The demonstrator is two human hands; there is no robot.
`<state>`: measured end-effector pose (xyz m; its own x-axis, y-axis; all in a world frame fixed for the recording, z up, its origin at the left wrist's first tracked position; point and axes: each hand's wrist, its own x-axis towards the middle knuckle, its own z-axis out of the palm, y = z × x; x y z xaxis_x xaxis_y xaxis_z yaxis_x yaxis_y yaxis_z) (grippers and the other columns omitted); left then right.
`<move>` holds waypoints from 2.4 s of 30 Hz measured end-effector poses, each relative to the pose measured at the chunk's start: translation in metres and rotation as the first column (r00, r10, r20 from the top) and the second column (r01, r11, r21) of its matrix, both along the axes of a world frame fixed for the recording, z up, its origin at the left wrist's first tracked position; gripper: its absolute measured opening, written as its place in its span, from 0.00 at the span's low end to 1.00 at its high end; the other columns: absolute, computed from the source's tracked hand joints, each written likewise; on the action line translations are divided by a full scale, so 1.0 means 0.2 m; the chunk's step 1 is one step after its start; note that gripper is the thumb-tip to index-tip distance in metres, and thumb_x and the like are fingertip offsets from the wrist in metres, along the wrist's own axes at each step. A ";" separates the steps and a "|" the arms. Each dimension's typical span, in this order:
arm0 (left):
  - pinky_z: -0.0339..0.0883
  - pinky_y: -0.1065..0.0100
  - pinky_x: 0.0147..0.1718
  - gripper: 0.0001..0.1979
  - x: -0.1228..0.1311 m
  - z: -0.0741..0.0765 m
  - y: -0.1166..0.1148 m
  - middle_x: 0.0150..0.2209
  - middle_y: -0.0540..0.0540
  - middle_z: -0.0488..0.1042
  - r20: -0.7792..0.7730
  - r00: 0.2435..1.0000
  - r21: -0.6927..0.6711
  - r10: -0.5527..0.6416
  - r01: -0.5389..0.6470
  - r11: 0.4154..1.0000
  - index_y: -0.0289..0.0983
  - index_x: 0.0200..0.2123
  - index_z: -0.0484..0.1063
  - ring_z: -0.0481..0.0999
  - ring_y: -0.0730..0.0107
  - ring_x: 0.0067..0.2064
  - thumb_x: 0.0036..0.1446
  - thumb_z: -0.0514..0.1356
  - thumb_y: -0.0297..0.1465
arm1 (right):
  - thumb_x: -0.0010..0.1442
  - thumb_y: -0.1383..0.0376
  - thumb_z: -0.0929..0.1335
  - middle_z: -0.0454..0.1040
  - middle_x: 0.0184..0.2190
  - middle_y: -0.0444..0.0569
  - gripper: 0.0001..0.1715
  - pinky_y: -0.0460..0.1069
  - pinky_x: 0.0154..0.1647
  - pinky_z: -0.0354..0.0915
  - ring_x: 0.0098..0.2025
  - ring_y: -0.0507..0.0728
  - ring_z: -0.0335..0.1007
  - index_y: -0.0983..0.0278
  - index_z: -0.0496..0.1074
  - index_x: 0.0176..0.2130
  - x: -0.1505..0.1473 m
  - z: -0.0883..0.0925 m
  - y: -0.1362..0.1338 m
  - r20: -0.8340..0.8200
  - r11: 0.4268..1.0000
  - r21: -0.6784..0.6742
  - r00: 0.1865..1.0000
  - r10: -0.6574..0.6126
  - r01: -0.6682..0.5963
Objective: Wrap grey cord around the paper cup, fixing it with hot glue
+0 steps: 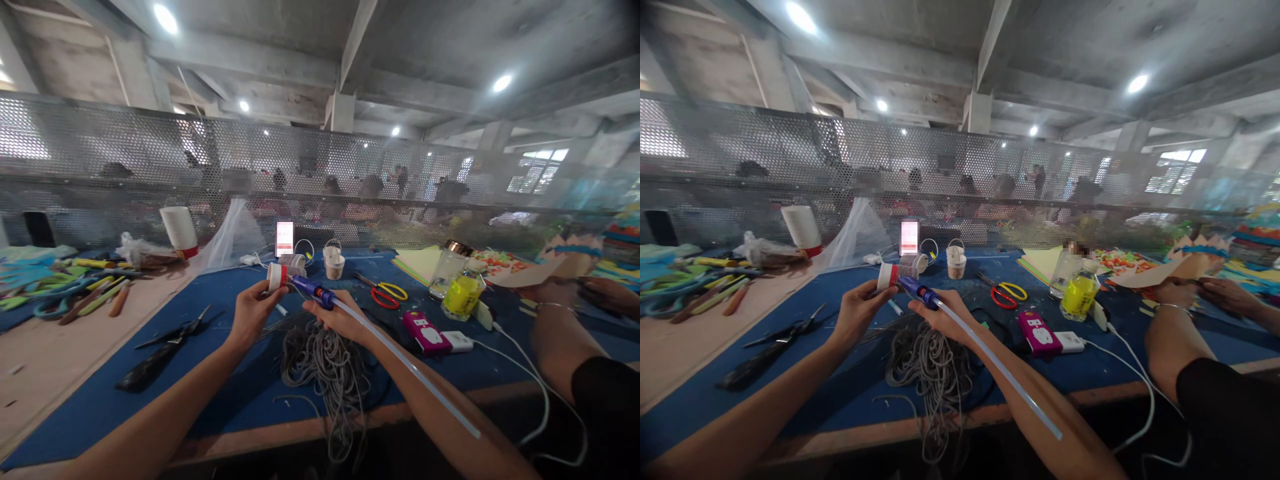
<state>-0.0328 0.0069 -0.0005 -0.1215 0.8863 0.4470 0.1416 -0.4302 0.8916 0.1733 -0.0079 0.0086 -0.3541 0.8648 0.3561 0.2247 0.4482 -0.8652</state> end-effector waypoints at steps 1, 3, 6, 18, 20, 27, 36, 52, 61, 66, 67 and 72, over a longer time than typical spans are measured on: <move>0.64 0.69 0.35 0.16 0.00 0.00 0.00 0.33 0.46 0.80 0.000 1.000 -0.003 0.005 -0.005 1.000 0.33 0.36 0.80 0.75 0.63 0.36 0.49 0.67 0.39 | 0.56 0.48 0.69 0.64 0.17 0.40 0.23 0.44 0.19 0.57 0.18 0.49 0.59 0.64 0.67 0.25 0.00 0.00 0.00 0.004 1.000 0.002 1.000 0.005 -0.005; 0.64 0.69 0.35 0.16 0.00 0.00 0.00 0.33 0.46 0.80 0.000 1.000 -0.007 0.018 -0.018 1.000 0.33 0.36 0.80 0.75 0.63 0.35 0.48 0.68 0.39 | 0.56 0.49 0.69 0.63 0.17 0.40 0.22 0.44 0.19 0.56 0.18 0.48 0.59 0.64 0.67 0.25 0.00 0.00 0.00 0.006 1.000 0.000 1.000 0.012 -0.012; 0.63 0.69 0.35 0.15 0.00 0.01 -0.01 0.33 0.46 0.80 0.002 1.000 -0.011 0.028 -0.028 1.000 0.33 0.35 0.80 0.74 0.64 0.35 0.48 0.68 0.39 | 0.56 0.49 0.69 0.63 0.17 0.40 0.22 0.44 0.19 0.56 0.18 0.48 0.59 0.64 0.67 0.26 0.00 0.00 0.00 0.006 1.000 -0.012 1.000 0.020 -0.020; 0.62 0.69 0.33 0.15 0.00 0.02 -0.01 0.32 0.48 0.79 0.007 0.999 -0.018 0.038 -0.038 0.999 0.33 0.36 0.79 0.73 0.65 0.33 0.48 0.67 0.39 | 0.56 0.48 0.69 0.66 0.19 0.40 0.22 0.44 0.20 0.55 0.19 0.48 0.59 0.64 0.68 0.28 0.00 -0.02 0.00 0.048 1.000 -0.017 0.999 0.022 -0.021; 0.62 0.69 0.33 0.16 0.00 0.02 -0.01 0.31 0.48 0.79 0.004 0.999 -0.016 0.033 -0.033 0.999 0.33 0.36 0.79 0.72 0.66 0.33 0.48 0.67 0.39 | 0.56 0.48 0.69 0.66 0.19 0.40 0.21 0.44 0.20 0.55 0.19 0.48 0.59 0.63 0.68 0.28 0.01 -0.01 0.00 0.049 1.000 -0.018 0.999 0.023 -0.023; 0.62 0.68 0.34 0.16 -0.02 0.00 0.01 0.32 0.48 0.79 -0.022 1.000 -0.022 0.018 -0.018 1.000 0.34 0.36 0.80 0.73 0.65 0.34 0.49 0.66 0.41 | 0.55 0.50 0.70 0.69 0.22 0.41 0.19 0.44 0.24 0.58 0.22 0.49 0.61 0.64 0.71 0.30 0.00 0.03 -0.02 0.015 0.999 0.032 1.000 -0.014 0.013; 0.64 0.66 0.37 0.15 0.01 0.01 -0.02 0.33 0.45 0.80 -0.043 0.990 -0.094 -0.134 0.129 0.987 0.34 0.37 0.79 0.75 0.61 0.36 0.49 0.66 0.39 | 0.57 0.49 0.67 0.76 0.28 0.47 0.21 0.45 0.26 0.61 0.25 0.52 0.67 0.65 0.74 0.36 0.00 0.03 0.05 -0.162 0.968 0.080 0.961 -0.224 0.239; 0.64 0.67 0.30 0.15 0.05 -0.01 -0.06 0.29 0.46 0.77 -0.076 0.916 -0.226 -0.394 0.369 0.902 0.34 0.34 0.79 0.74 0.64 0.30 0.47 0.67 0.39 | 0.56 0.49 0.68 0.73 0.24 0.45 0.20 0.46 0.23 0.60 0.19 0.50 0.59 0.64 0.75 0.34 0.02 0.03 0.10 -0.232 0.918 0.053 0.899 -0.372 0.394; 0.62 0.67 0.30 0.14 0.04 -0.01 -0.06 0.29 0.46 0.77 -0.063 0.917 -0.220 -0.394 0.373 0.901 0.34 0.35 0.79 0.73 0.65 0.30 0.48 0.67 0.38 | 0.56 0.51 0.68 0.70 0.21 0.44 0.19 0.46 0.22 0.59 0.19 0.50 0.59 0.64 0.75 0.32 0.02 0.03 0.10 -0.212 0.905 0.047 0.889 -0.405 0.423; 0.62 0.68 0.30 0.15 0.04 0.00 -0.06 0.28 0.47 0.76 -0.055 0.918 -0.243 -0.392 0.368 0.897 0.34 0.34 0.78 0.73 0.65 0.30 0.48 0.66 0.39 | 0.56 0.51 0.68 0.70 0.20 0.43 0.19 0.46 0.22 0.59 0.19 0.50 0.59 0.65 0.74 0.31 0.03 0.04 0.10 -0.209 0.901 0.031 0.884 -0.418 0.433; 0.61 0.68 0.29 0.14 0.04 0.00 -0.06 0.28 0.47 0.76 -0.052 0.919 -0.246 -0.390 0.366 0.897 0.34 0.34 0.78 0.73 0.65 0.29 0.48 0.66 0.39 | 0.56 0.51 0.68 0.71 0.21 0.44 0.19 0.46 0.22 0.59 0.19 0.50 0.59 0.65 0.74 0.32 0.03 0.04 0.10 -0.214 0.900 0.027 0.882 -0.420 0.435; 0.59 0.69 0.28 0.11 0.04 0.02 -0.07 0.26 0.50 0.75 -0.038 0.924 -0.241 -0.381 0.362 0.901 0.35 0.33 0.78 0.71 0.68 0.28 0.49 0.66 0.37 | 0.55 0.52 0.68 0.72 0.23 0.45 0.17 0.45 0.21 0.58 0.19 0.49 0.60 0.65 0.73 0.32 0.02 0.05 0.09 -0.238 0.905 0.008 0.880 -0.412 0.426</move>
<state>-0.0251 -0.0074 0.0026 0.2651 0.9376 0.2250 0.0875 -0.2557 0.9628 0.1775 0.0104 0.0182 0.1322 0.8897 0.4369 0.2054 0.4067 -0.8902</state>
